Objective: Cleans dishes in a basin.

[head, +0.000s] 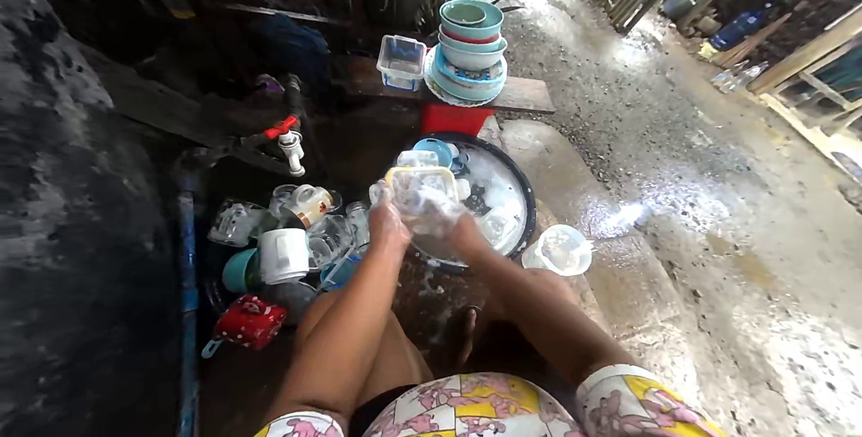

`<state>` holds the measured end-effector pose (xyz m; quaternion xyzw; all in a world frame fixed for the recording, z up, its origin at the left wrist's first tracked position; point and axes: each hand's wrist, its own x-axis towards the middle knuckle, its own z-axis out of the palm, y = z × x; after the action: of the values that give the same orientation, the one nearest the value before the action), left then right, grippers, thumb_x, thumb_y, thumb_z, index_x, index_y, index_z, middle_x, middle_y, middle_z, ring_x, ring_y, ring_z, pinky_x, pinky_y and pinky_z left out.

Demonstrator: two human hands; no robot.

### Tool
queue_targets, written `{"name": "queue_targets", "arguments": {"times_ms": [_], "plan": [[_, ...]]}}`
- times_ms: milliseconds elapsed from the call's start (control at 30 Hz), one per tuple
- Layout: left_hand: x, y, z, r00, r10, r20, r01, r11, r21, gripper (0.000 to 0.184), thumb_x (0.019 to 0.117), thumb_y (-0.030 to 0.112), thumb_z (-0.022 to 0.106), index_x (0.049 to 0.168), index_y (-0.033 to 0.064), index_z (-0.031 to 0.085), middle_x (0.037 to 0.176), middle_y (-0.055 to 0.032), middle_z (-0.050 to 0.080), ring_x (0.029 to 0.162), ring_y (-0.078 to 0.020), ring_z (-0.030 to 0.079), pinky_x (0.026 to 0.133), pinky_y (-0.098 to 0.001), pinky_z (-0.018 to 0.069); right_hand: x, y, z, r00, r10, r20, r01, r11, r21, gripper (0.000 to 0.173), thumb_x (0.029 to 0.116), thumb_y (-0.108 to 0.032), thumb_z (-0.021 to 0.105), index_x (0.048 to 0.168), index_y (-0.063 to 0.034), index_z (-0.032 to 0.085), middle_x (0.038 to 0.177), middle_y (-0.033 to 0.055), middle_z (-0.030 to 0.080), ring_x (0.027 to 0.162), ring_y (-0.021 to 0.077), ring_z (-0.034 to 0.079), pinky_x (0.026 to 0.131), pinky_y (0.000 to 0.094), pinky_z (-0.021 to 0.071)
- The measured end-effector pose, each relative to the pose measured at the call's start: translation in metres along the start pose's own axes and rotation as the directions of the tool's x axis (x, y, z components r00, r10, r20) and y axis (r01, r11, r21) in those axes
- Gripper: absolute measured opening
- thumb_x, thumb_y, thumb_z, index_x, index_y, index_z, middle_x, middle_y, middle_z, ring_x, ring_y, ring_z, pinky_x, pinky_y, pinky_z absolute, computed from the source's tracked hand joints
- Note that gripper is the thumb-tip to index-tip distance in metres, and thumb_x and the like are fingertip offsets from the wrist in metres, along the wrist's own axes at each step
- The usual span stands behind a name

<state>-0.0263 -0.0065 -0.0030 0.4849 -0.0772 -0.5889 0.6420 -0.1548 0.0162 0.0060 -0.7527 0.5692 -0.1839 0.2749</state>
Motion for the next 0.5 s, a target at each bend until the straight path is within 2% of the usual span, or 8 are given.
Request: {"name": "queue_targets", "arguments": {"times_ms": [133,200,233,267,300,367,433,500], "plan": [[-0.02,-0.012,0.005,0.992,0.04,0.119,-0.085,0.914,0.397,0.048,0.1125,0.037,0.035,0.145,0.004,0.048,0.141,-0.0177,0.055,0.128,-0.0259,0.054,0.106,-0.0471,0.046,0.026,0.036,-0.017,0.886,-0.009,-0.463,-0.028,0.997,-0.072,0.033,0.095,-0.017,0.069,0.125,-0.0018,0.071,0.129,0.0229,0.067,0.126,0.0415,0.059,0.109,0.0599,0.0428],[-0.025,-0.017,0.002,0.979,0.047,0.197,-0.15,0.822,0.549,0.047,0.1133,0.032,0.033,0.148,0.0035,0.048,0.143,-0.0201,0.055,0.131,-0.0294,0.054,0.108,-0.0502,0.0443,0.02,0.014,-0.005,0.892,0.047,-0.45,0.017,0.99,0.137,0.041,0.0941,-0.008,0.069,0.133,0.0006,0.061,0.129,0.0251,0.064,0.121,0.039,0.062,0.105,0.0565,0.0489],[-0.023,-0.018,0.0,0.979,0.069,0.191,-0.164,0.823,0.544,0.044,0.1131,0.03,0.035,0.145,0.004,0.051,0.137,-0.0183,0.059,0.124,-0.0272,0.058,0.104,-0.0479,0.0476,0.014,0.004,0.005,0.919,0.039,-0.393,0.04,0.981,0.191,0.038,0.0948,-0.011,0.07,0.131,-0.0013,0.062,0.123,0.0224,0.067,0.113,0.0349,0.066,0.098,0.0542,0.0536],[-0.018,-0.02,-0.001,0.987,0.085,0.14,-0.14,0.883,0.448,0.041,0.1122,0.035,0.036,0.136,0.0069,0.055,0.12,-0.0115,0.063,0.107,-0.0193,0.062,0.092,-0.041,0.053,0.009,-0.003,0.013,0.952,0.031,-0.303,0.028,0.982,0.187,0.033,0.0964,-0.016,0.069,0.126,-0.0017,0.066,0.118,0.0213,0.069,0.107,0.034,0.068,0.094,0.0545,0.0551],[-0.015,-0.017,-0.002,0.99,0.093,0.101,-0.123,0.93,0.345,0.042,0.1115,0.038,0.037,0.134,0.0072,0.055,0.114,-0.0095,0.062,0.099,-0.0167,0.061,0.086,-0.0391,0.0534,0.004,-0.005,0.014,0.978,-0.001,-0.209,0.029,0.991,0.132,0.031,0.0982,-0.019,0.068,0.123,-0.0009,0.069,0.118,0.021,0.07,0.109,0.0341,0.068,0.097,0.0546,0.0543],[-0.016,-0.008,-0.005,0.988,0.118,0.097,-0.138,0.962,0.235,0.044,0.1114,0.037,0.039,0.141,0.0078,0.05,0.129,-0.011,0.06,0.113,-0.0178,0.06,0.096,-0.0417,0.0518,0.0,0.004,-0.003,0.994,0.001,-0.105,-0.001,1.0,-0.006,0.032,0.0959,-0.017,0.07,0.122,0.0005,0.071,0.124,0.0244,0.068,0.118,0.0397,0.064,0.103,0.0589,0.0489],[-0.021,-0.005,-0.003,0.97,0.178,0.164,-0.224,0.918,0.326,0.045,0.1119,0.033,0.038,0.145,0.0044,0.048,0.14,-0.0156,0.055,0.125,-0.0221,0.055,0.106,-0.045,0.0475,0.01,0.031,-0.019,0.973,0.005,-0.23,-0.033,0.992,-0.119,0.03,0.0924,-0.015,0.073,0.117,0.0018,0.073,0.119,0.0264,0.069,0.115,0.044,0.064,0.1,0.0623,0.0497],[-0.029,-0.012,0.0,0.957,0.177,0.231,-0.269,0.841,0.47,0.044,0.1122,0.031,0.037,0.145,0.0035,0.048,0.142,-0.0179,0.055,0.127,-0.0251,0.055,0.107,-0.0472,0.0458,0.015,0.038,-0.022,0.915,0.023,-0.402,-0.053,0.997,-0.063,0.038,0.0915,-0.012,0.074,0.124,0.005,0.067,0.123,0.0286,0.066,0.117,0.0445,0.064,0.1,0.062,0.0502]]}}
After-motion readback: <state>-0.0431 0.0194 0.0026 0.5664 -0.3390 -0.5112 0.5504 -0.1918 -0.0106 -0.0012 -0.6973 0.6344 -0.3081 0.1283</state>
